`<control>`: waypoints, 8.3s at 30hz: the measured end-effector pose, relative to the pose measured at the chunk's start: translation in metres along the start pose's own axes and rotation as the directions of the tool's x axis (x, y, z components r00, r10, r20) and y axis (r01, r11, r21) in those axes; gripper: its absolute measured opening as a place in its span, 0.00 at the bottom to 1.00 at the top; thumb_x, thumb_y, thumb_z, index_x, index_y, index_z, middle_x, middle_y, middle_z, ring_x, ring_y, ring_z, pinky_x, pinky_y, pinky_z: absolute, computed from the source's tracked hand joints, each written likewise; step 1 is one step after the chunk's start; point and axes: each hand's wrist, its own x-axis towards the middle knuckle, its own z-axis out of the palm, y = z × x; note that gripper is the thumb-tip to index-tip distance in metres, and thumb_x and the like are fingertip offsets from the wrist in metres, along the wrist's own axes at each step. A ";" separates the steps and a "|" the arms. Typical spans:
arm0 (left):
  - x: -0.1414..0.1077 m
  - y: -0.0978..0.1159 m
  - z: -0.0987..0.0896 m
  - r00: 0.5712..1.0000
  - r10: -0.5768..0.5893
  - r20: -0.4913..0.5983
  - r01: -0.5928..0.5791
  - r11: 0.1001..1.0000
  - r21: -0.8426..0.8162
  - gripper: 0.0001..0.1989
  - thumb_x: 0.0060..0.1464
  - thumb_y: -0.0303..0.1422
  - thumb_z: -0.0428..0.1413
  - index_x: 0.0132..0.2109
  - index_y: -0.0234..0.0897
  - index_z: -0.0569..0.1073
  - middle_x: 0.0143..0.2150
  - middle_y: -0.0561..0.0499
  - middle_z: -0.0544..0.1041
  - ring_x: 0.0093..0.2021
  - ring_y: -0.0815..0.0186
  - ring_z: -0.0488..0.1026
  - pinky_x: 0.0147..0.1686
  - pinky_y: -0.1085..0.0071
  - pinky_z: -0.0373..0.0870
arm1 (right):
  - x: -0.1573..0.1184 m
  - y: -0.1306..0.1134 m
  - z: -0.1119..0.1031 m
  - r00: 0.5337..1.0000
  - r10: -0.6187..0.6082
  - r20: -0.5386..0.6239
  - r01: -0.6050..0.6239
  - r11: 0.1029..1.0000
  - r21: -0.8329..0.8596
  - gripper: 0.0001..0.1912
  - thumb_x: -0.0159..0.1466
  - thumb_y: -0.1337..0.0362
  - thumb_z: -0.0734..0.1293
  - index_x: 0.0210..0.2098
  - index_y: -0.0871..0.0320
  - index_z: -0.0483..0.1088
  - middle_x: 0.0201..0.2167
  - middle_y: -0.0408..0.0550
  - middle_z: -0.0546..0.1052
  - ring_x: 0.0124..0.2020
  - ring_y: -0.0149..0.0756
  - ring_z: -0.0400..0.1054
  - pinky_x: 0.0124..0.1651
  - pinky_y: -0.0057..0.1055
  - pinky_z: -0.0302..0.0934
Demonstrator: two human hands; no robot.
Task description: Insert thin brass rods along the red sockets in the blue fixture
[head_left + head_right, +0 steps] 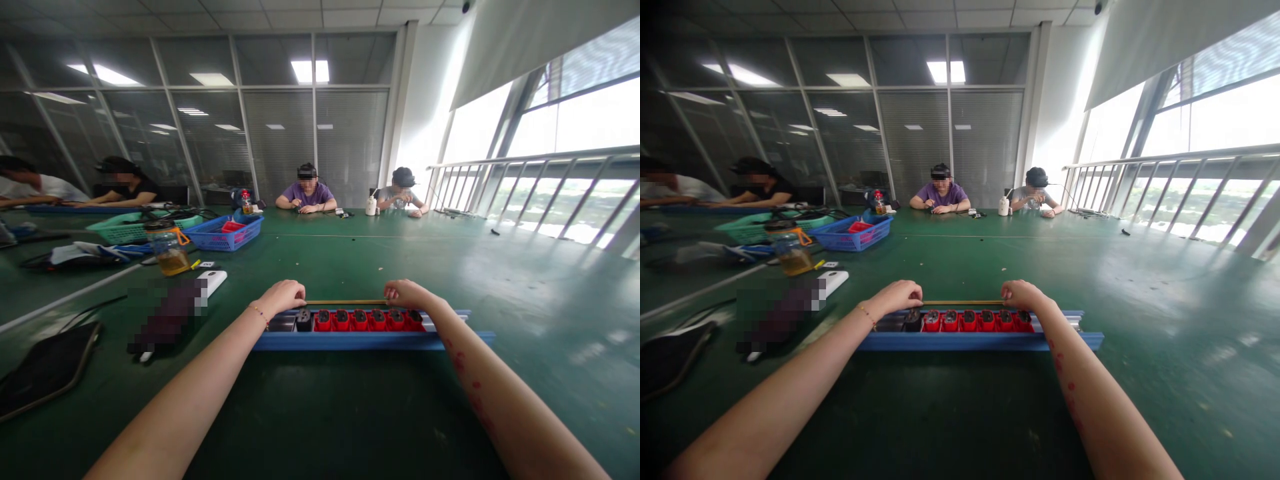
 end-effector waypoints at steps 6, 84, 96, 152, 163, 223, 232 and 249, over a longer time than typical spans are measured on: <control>0.000 0.000 -0.003 0.999 0.029 0.029 -0.030 0.999 0.011 0.08 0.45 0.29 0.54 0.34 0.43 0.75 0.33 0.54 0.76 0.33 0.68 0.72 0.31 0.76 0.63 | 0.001 0.005 0.002 1.000 0.022 0.011 -0.022 0.999 -0.046 0.16 0.49 0.72 0.61 0.35 0.54 0.73 0.31 0.43 0.77 0.33 0.35 0.70 0.34 0.25 0.59; -0.035 0.032 -0.072 0.858 0.195 0.475 0.074 0.869 -0.490 0.19 0.45 0.49 0.54 0.34 0.36 0.69 0.26 0.54 0.74 0.24 0.70 0.70 0.27 0.75 0.65 | -0.059 0.003 -0.059 0.881 -0.170 0.442 -0.073 0.873 0.482 0.24 0.52 0.43 0.64 0.31 0.59 0.62 0.24 0.43 0.72 0.27 0.34 0.67 0.30 0.28 0.58; -0.037 0.034 -0.079 0.885 0.175 0.431 0.042 0.893 -0.449 0.16 0.46 0.44 0.54 0.35 0.36 0.70 0.29 0.53 0.75 0.29 0.68 0.70 0.28 0.76 0.64 | -0.061 0.001 -0.061 0.891 -0.158 0.426 -0.067 0.881 0.468 0.24 0.51 0.43 0.64 0.30 0.59 0.62 0.25 0.46 0.75 0.28 0.36 0.68 0.29 0.28 0.57; 0.000 -0.014 -0.006 0.996 0.031 0.087 -0.015 0.984 -0.179 0.13 0.46 0.41 0.52 0.35 0.38 0.75 0.34 0.51 0.78 0.35 0.66 0.73 0.33 0.77 0.64 | -0.075 0.021 -0.074 0.979 -0.139 0.147 0.028 0.815 0.579 0.23 0.54 0.45 0.63 0.27 0.61 0.69 0.24 0.46 0.72 0.29 0.35 0.66 0.35 0.30 0.60; 0.002 -0.015 0.002 0.996 0.042 0.075 -0.029 0.987 -0.159 0.09 0.46 0.35 0.52 0.33 0.39 0.75 0.33 0.53 0.78 0.34 0.68 0.73 0.33 0.78 0.64 | -0.095 0.053 -0.089 0.884 0.191 -0.426 0.142 0.760 0.634 0.22 0.59 0.46 0.57 0.22 0.58 0.62 0.18 0.39 0.61 0.22 0.28 0.55 0.29 0.27 0.52; 0.003 -0.018 0.007 0.999 -0.032 0.044 0.037 0.994 -0.106 0.08 0.47 0.38 0.53 0.32 0.39 0.73 0.32 0.52 0.77 0.32 0.67 0.72 0.31 0.77 0.63 | -0.067 0.007 -0.067 0.900 -0.070 0.430 -0.109 0.919 0.379 0.20 0.45 0.49 0.69 0.28 0.59 0.67 0.24 0.46 0.75 0.28 0.38 0.70 0.28 0.28 0.60; 0.002 -0.019 0.008 0.999 -0.023 0.046 0.029 0.991 -0.129 0.08 0.47 0.38 0.53 0.32 0.39 0.73 0.32 0.52 0.77 0.33 0.68 0.72 0.30 0.77 0.63 | -0.088 -0.004 -0.097 0.973 -0.199 0.116 0.129 0.888 0.441 0.23 0.58 0.46 0.58 0.38 0.57 0.72 0.33 0.46 0.73 0.34 0.36 0.63 0.36 0.29 0.57; -0.001 -0.016 0.004 0.999 -0.021 0.024 0.024 0.993 -0.114 0.12 0.49 0.41 0.51 0.32 0.39 0.73 0.33 0.52 0.77 0.33 0.67 0.72 0.31 0.76 0.62 | -0.056 0.043 -0.039 0.992 -0.053 0.112 -0.010 0.867 0.498 0.27 0.55 0.44 0.59 0.39 0.60 0.72 0.28 0.46 0.72 0.28 0.32 0.63 0.31 0.27 0.59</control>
